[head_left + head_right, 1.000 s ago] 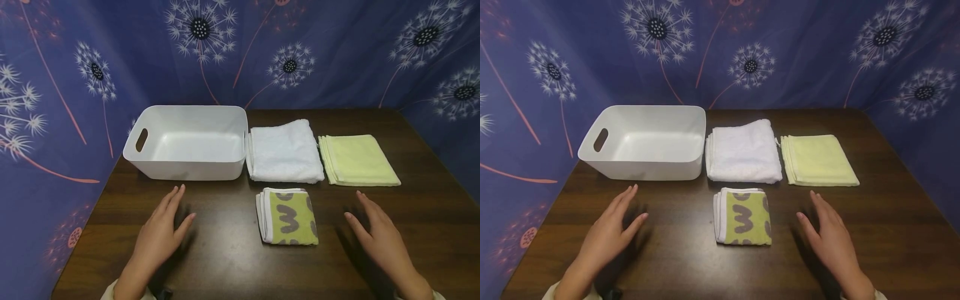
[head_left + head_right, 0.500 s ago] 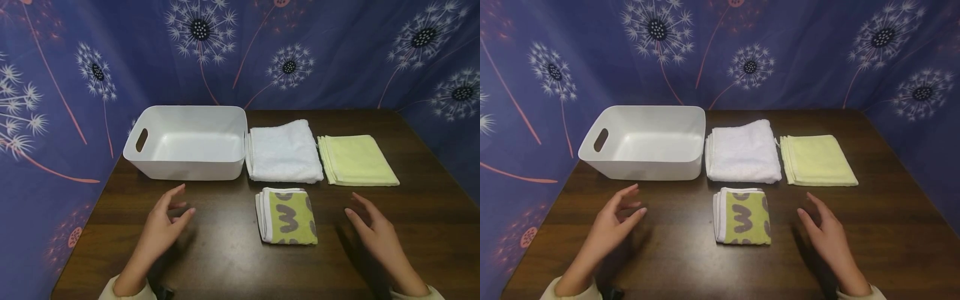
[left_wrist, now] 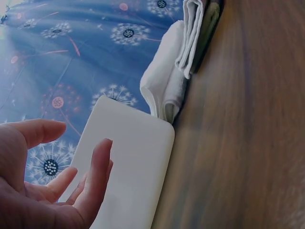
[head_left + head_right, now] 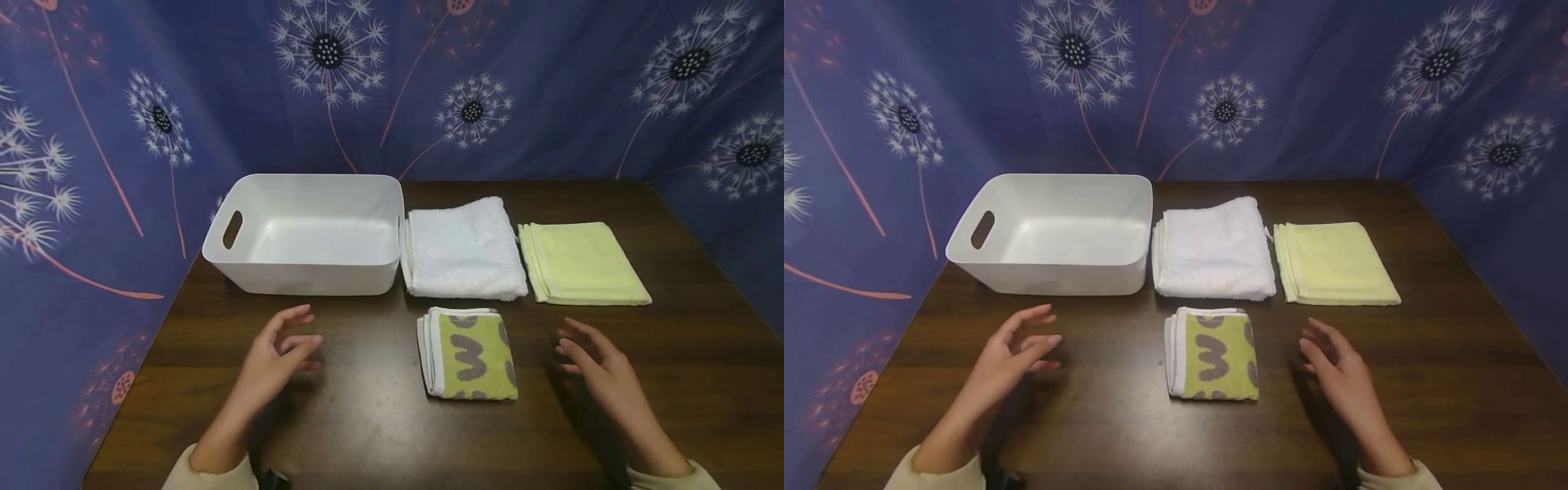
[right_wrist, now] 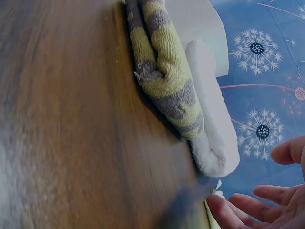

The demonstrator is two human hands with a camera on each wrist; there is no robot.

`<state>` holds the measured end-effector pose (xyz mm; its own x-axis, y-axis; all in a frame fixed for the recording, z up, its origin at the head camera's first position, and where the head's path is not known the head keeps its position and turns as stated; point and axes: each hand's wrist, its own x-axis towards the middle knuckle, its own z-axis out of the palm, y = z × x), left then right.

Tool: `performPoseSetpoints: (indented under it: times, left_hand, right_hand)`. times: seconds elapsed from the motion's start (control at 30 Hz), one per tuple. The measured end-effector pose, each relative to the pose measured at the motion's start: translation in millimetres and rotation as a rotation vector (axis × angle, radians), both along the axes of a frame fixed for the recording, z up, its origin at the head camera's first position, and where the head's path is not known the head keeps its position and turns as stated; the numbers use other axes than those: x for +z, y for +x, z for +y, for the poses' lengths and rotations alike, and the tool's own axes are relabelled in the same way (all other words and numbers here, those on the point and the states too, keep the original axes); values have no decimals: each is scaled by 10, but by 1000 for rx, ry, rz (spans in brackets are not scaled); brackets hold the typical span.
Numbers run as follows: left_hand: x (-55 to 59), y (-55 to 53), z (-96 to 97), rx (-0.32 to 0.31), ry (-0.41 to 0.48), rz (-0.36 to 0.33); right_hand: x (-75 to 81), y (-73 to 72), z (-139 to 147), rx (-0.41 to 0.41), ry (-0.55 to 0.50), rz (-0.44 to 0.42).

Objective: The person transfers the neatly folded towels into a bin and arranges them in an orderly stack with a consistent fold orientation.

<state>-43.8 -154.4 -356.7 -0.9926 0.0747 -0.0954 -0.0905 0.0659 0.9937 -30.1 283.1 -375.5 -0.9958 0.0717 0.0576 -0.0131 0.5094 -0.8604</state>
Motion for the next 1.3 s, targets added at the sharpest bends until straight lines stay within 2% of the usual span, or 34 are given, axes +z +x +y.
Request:
performPoseSetpoints:
  times: [0.27, 0.5, 0.57, 0.77, 1.3]
  left_hand:
    - [-65, -17, 98, 5, 113, -100]
    - [-108, -39, 191, 24, 164, -141]
    - [-117, -45, 212, 16, 170, -150]
    - [-150, -61, 269, -4, 207, -171]
    - [-181, -112, 403, -44, 260, -203]
  right_hand:
    - [-27, -56, 3, 16, -189, -75]
    - [-100, -88, -5, 35, -395, -124]
    - [-130, -95, -7, 37, -417, -139]
    - [-144, -125, -66, 33, -415, -198]
    - [-54, -141, -245, 27, -366, -266]
